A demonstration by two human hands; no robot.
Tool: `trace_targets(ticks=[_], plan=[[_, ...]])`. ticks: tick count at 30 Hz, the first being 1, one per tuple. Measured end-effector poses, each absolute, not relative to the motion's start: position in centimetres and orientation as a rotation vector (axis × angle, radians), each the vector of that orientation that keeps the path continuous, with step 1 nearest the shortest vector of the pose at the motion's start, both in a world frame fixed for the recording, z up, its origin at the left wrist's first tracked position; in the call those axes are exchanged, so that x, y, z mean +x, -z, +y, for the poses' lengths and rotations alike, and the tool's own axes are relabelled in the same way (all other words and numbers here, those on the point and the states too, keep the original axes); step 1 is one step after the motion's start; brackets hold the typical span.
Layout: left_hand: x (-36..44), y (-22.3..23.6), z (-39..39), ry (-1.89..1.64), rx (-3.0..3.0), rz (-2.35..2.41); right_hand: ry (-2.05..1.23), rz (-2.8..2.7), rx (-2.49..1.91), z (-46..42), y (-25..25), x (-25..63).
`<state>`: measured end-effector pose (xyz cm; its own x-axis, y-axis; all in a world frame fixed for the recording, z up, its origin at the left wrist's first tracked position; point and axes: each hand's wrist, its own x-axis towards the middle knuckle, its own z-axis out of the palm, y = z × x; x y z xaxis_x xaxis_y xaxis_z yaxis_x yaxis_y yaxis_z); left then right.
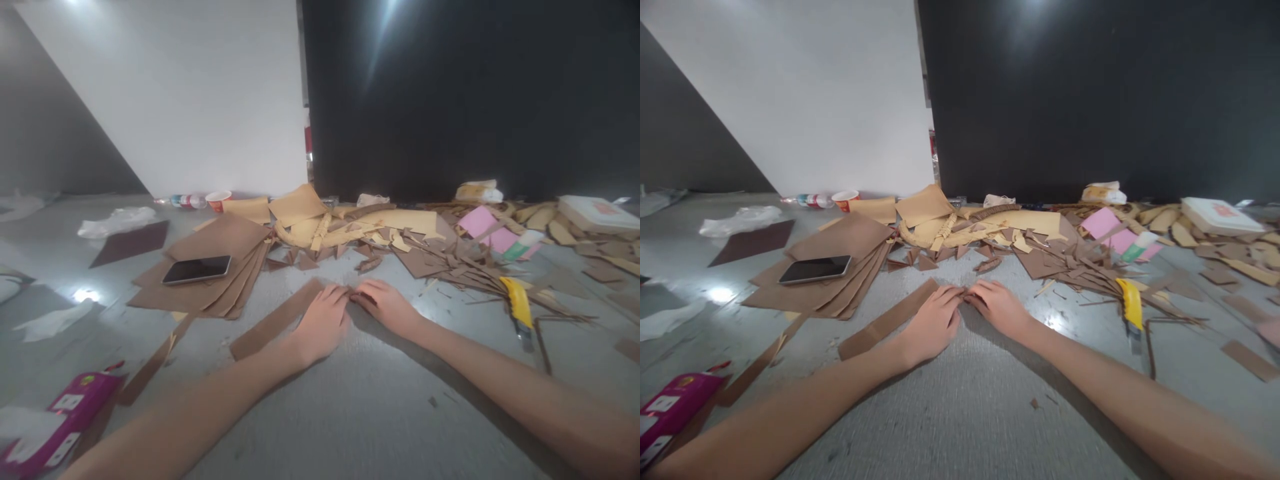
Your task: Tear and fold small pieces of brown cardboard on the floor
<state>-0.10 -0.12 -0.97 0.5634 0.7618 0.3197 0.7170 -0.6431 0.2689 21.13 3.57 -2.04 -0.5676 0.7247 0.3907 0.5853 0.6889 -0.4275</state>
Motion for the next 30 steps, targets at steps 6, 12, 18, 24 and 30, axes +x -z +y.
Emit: trace_targets(ticks=[6,12,18,24,30], plan=[[-0.1,0.9,0.0,-0.582,2.681,1.274,-0.290,-2.388,-1.001,3.5,2.0,21.2],[-0.3,0.7,0.2,-0.572,2.682,1.201,-0.307,-2.347,-1.105,3.8,2.3,21.1],[-0.3,0.3,0.0,-0.583,2.621,1.219,-0.285,-2.309,-1.211,3.7,2.2,21.0],[-0.5,0.3,0.4,-0.555,2.663,1.180,-0.303,-2.293,-1.277,3.7,2.5,21.1],[-0.6,0.4,0.5,-0.464,2.800,1.090,-0.219,-2.303,-1.354,4.2,3.0,21.1]])
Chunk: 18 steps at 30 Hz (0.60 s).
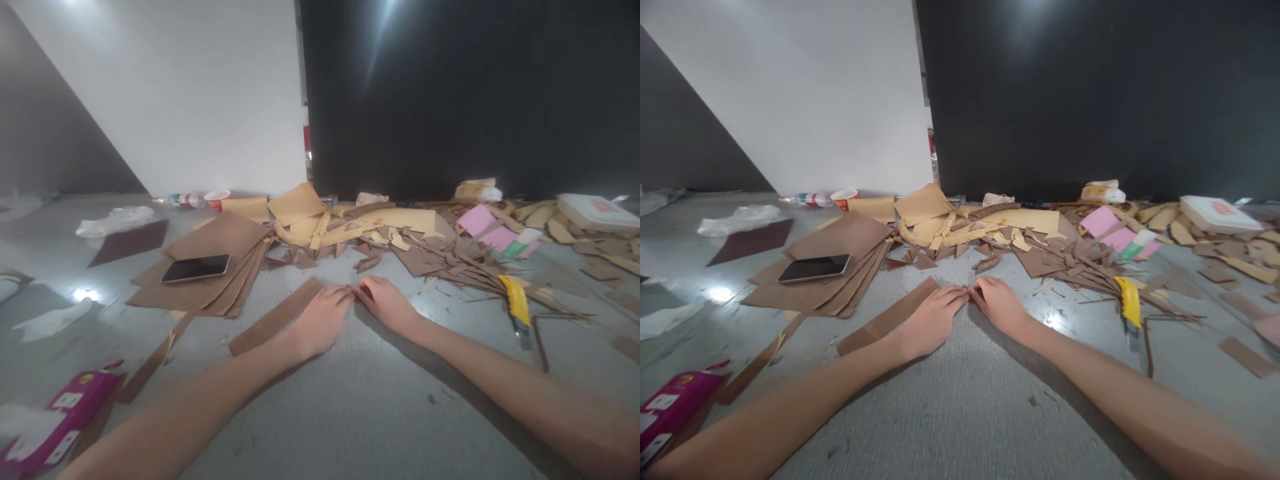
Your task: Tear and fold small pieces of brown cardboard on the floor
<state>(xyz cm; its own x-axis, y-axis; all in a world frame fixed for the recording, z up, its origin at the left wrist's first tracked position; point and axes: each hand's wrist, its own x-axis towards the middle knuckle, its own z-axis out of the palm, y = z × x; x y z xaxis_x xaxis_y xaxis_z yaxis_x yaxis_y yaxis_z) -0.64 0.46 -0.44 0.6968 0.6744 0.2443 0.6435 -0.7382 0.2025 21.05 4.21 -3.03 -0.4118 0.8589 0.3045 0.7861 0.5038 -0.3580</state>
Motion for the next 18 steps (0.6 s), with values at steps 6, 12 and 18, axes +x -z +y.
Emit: trace_targets(ticks=[6,12,18], plan=[[-0.4,0.4,0.2,-0.399,2.877,1.113,-0.213,-2.275,-1.455,4.6,3.0,20.8],[-0.2,0.2,-0.1,-0.340,2.943,1.156,-0.177,-2.179,-1.408,3.5,2.0,21.2],[-0.5,0.5,0.0,-0.371,2.926,1.143,0.140,-2.425,-1.255,2.4,2.1,21.3]])
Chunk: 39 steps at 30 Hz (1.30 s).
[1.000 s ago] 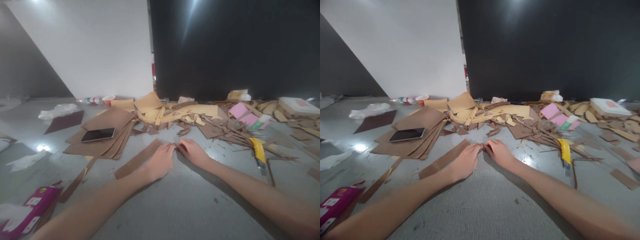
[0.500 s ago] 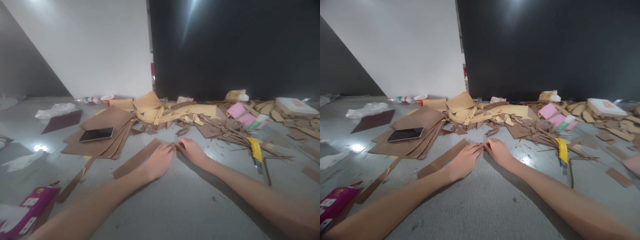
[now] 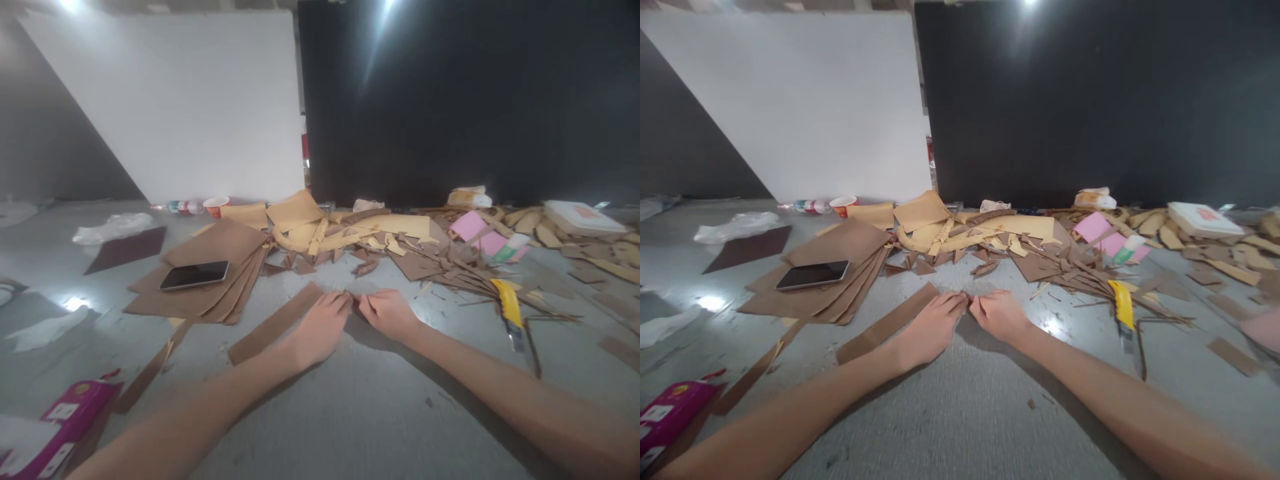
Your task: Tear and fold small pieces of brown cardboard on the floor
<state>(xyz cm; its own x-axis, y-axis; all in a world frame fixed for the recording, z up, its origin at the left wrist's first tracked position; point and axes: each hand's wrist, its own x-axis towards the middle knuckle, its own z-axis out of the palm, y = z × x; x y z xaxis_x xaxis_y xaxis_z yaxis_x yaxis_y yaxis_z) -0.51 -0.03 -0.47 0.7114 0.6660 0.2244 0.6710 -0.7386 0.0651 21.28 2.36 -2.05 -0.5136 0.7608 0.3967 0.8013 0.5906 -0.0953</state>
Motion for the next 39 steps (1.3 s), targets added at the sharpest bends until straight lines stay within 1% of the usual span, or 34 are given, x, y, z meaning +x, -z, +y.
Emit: trace_targets(ticks=[8,18,23,32,39], plan=[[-0.71,-0.10,0.15,0.405,-2.963,-1.111,0.271,-2.504,-1.302,1.91,1.85,20.85],[-0.96,0.57,0.28,0.415,-2.958,-1.101,0.252,-2.466,-1.424,1.83,1.76,20.91],[-0.82,0.05,0.22,0.359,-2.967,-1.110,0.215,-2.479,-1.479,1.80,1.61,20.75],[-0.95,0.21,0.26,0.405,-2.965,-1.108,0.153,-2.450,-1.496,1.99,1.82,20.76],[-0.79,0.03,0.32,0.378,-2.962,-1.136,-0.061,-2.242,-1.351,2.44,1.55,20.98]])
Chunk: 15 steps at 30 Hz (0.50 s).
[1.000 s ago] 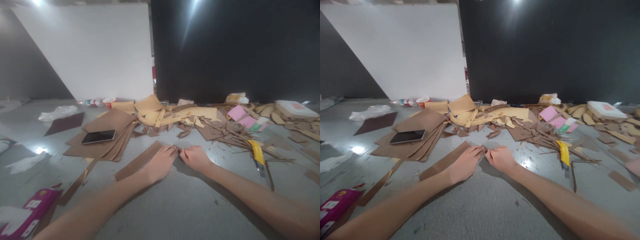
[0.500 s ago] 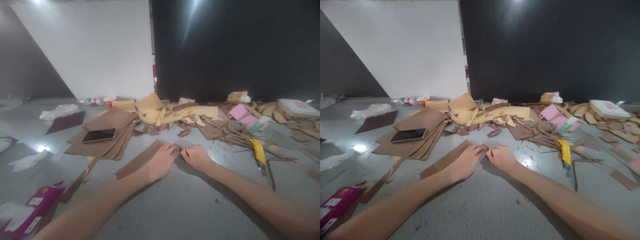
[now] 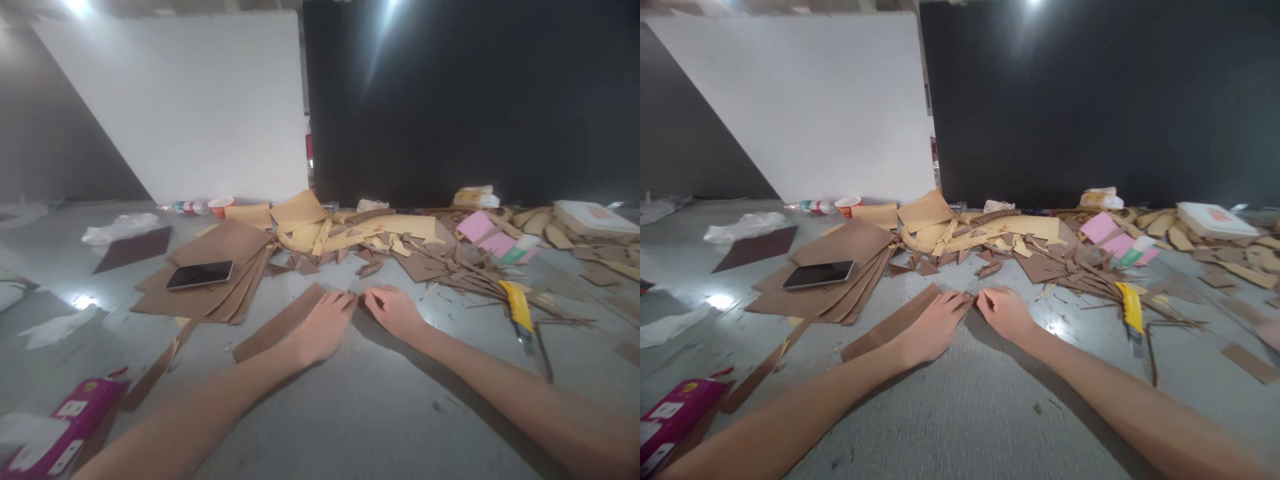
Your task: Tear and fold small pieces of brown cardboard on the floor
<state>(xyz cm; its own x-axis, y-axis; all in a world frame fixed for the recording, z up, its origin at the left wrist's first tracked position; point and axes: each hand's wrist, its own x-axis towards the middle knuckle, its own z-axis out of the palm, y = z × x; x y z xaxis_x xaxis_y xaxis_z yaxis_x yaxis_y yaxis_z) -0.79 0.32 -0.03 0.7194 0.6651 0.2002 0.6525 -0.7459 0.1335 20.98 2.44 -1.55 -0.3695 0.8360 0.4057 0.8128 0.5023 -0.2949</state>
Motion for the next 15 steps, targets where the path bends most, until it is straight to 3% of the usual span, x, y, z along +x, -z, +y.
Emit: trace_targets(ticks=[9,15], plan=[[-1.1,1.4,1.2,-0.742,2.579,1.226,-0.370,-2.191,-1.311,4.0,2.2,21.2],[-1.1,1.6,1.4,-0.791,2.527,1.281,-0.453,-2.226,-1.263,4.0,2.2,21.1]])
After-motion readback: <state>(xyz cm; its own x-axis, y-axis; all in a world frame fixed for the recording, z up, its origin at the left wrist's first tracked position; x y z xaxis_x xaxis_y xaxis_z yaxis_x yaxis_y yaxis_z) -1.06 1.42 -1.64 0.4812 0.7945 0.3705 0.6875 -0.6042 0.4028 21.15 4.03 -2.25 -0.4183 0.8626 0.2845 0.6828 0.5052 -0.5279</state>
